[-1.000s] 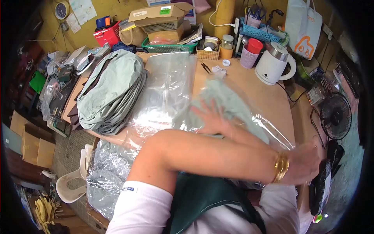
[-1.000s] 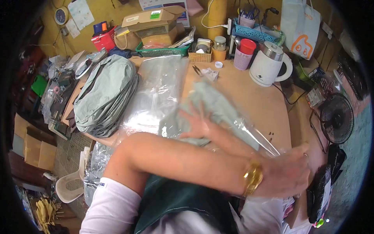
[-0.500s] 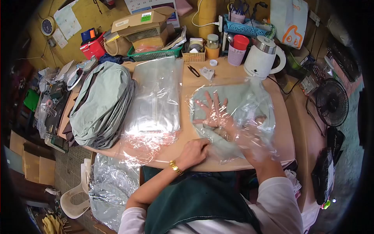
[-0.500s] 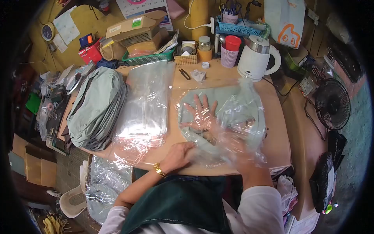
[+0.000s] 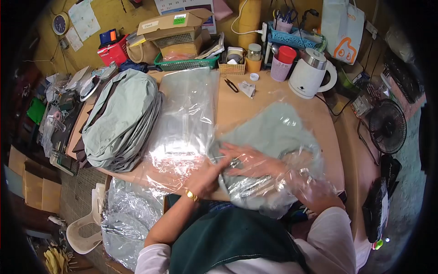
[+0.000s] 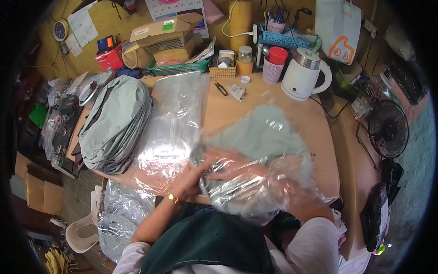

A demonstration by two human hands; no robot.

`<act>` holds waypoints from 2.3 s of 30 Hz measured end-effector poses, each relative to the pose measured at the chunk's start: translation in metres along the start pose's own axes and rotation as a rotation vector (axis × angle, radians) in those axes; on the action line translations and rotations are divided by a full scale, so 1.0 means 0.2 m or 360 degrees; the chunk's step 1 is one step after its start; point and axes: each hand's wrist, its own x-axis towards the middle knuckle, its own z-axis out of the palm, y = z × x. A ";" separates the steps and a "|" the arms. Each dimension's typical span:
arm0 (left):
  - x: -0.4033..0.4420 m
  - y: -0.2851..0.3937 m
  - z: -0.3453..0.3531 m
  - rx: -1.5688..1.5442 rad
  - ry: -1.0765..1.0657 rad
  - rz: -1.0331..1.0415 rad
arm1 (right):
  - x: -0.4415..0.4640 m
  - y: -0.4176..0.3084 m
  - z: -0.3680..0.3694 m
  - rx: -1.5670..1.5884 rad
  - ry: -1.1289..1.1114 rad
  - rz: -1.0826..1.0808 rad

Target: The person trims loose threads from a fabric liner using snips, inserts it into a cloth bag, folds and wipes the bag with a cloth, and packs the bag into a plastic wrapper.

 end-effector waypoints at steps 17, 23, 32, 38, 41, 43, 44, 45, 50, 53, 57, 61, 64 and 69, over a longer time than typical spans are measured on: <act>-0.20 -0.04 -0.06 0.0103 0.0194 -0.0301 | 0.20 0.44 -0.08 -0.0610 0.0686 0.0207; -0.13 -0.13 -0.13 0.0204 0.0261 -0.0253 | 0.26 0.41 -0.16 -0.1210 0.1020 0.0645; -0.09 -0.19 -0.13 0.0163 0.0111 -0.0326 | 0.29 0.51 -0.32 -0.0929 0.0573 0.0284; -0.21 -0.08 0.04 0.0517 -0.0346 -0.0548 | 0.00 0.53 -0.23 -0.0787 -0.0006 0.0247; -0.24 0.05 0.18 0.0979 -0.0010 -0.0498 | 0.01 0.48 -0.19 -0.0992 0.0359 0.0272; -0.19 -0.11 0.06 0.0909 -0.0058 -0.0370 | 0.08 0.47 -0.25 -0.0945 0.0386 0.0558; -0.18 -0.16 0.01 0.0834 -0.0095 -0.0240 | 0.11 0.48 -0.27 -0.0942 0.0380 0.0550; -0.19 -0.15 0.01 0.0823 -0.0077 -0.0243 | 0.14 0.50 -0.28 -0.0878 0.0434 0.0658; -0.20 -0.20 -0.04 0.0773 0.0009 -0.0079 | 0.28 0.49 -0.30 -0.0715 0.0577 0.1015; -0.29 -0.03 0.10 0.0745 -0.0229 -0.0233 | 0.23 0.47 -0.29 -0.0734 0.0703 0.1180; -0.25 -0.15 0.00 0.0879 -0.0950 -0.0493 | -0.15 0.46 -0.26 -0.0784 0.0571 0.1153; -0.23 -0.17 0.03 0.0415 -0.0871 -0.0792 | -0.42 0.61 -0.26 -0.0798 0.0733 0.1221; -0.18 -0.22 0.07 0.0453 -0.0765 -0.0846 | -0.45 0.63 -0.19 -0.0814 0.0723 0.0626; -0.19 -0.19 0.13 0.0637 -0.0516 -0.0754 | -0.36 0.26 -0.05 -0.0960 0.0262 0.0134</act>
